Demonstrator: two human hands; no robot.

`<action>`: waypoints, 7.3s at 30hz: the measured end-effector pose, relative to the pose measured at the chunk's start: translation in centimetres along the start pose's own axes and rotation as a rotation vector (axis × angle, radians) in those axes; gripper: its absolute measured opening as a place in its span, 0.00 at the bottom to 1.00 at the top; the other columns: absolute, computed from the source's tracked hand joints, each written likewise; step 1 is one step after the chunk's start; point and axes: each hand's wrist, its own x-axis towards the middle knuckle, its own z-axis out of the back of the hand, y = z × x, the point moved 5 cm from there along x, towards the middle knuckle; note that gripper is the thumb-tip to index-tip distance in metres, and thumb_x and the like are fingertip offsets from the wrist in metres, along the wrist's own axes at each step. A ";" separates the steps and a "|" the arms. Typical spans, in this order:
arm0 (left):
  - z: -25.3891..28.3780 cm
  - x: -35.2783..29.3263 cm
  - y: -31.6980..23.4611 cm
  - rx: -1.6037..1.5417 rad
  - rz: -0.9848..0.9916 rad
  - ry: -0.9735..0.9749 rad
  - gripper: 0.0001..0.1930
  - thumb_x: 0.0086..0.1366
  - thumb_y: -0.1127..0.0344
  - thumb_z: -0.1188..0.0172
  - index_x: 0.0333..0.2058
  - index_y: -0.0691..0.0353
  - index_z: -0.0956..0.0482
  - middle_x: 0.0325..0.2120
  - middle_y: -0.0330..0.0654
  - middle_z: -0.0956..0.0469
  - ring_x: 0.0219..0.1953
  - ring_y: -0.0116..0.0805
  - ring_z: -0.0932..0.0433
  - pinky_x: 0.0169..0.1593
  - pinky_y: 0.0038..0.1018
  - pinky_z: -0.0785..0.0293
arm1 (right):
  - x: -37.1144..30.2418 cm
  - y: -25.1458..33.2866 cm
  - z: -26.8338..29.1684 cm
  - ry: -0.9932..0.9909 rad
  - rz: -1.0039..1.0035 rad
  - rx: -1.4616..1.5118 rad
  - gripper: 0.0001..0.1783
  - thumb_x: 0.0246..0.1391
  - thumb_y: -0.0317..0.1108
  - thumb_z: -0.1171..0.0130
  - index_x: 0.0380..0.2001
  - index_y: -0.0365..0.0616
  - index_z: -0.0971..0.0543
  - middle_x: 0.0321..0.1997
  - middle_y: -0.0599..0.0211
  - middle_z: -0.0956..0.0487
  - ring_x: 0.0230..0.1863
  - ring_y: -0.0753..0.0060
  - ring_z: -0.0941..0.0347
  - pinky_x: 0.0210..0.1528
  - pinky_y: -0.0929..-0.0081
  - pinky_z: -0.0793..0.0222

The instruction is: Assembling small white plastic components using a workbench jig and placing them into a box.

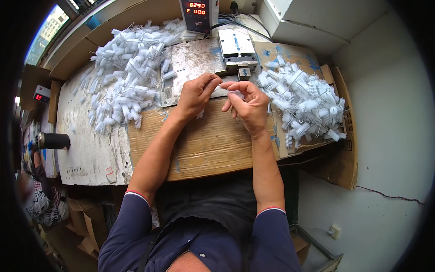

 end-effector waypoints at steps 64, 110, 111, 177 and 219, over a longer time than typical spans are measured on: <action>-0.5 0.2 0.4 0.425 0.093 -0.237 0.08 0.67 0.58 0.33 0.39 0.55 0.15 0.34 0.44 0.14 0.33 0.46 0.14 0.37 0.39 0.20 | -1.9 1.3 1.6 -0.585 0.488 -0.485 0.07 0.64 0.28 0.33 0.33 0.37 0.19 0.24 0.77 0.22 0.25 0.88 0.28 0.28 0.86 0.33; 2.2 1.1 3.7 -1.187 0.445 -0.206 0.09 0.71 0.69 0.37 0.43 0.62 0.28 0.39 0.52 0.15 0.19 0.21 0.29 0.21 0.18 0.33 | -1.8 1.3 4.9 -0.212 -0.052 -0.508 0.05 0.65 0.26 0.38 0.41 0.37 0.17 0.30 0.70 0.15 0.22 0.89 0.27 0.24 0.87 0.35; 2.0 1.0 3.7 -1.188 0.445 -0.230 0.08 0.72 0.69 0.38 0.45 0.62 0.27 0.36 0.48 0.16 0.20 0.22 0.30 0.20 0.18 0.34 | -2.0 1.4 4.8 -0.215 -0.054 -0.507 0.05 0.65 0.26 0.38 0.41 0.37 0.17 0.30 0.70 0.15 0.22 0.89 0.27 0.24 0.87 0.35; -1.0 0.0 0.9 0.347 -0.045 -0.200 0.10 0.65 0.72 0.37 0.45 0.57 0.22 0.37 0.46 0.19 0.36 0.52 0.17 0.39 0.43 0.20 | 5.2 2.0 4.9 -0.281 -0.078 -1.812 0.20 0.51 0.49 0.33 0.29 0.40 0.16 0.32 0.47 0.14 0.38 0.42 0.15 0.44 0.49 0.21; 0.3 -0.2 0.1 0.208 0.016 -0.316 0.05 0.72 0.67 0.41 0.41 0.60 0.26 0.33 0.51 0.16 0.32 0.55 0.16 0.35 0.44 0.22 | 2.6 -0.7 1.2 -0.305 -0.057 -1.208 0.11 0.52 0.36 0.36 0.25 0.40 0.15 0.25 0.52 0.16 0.28 0.52 0.16 0.37 0.60 0.22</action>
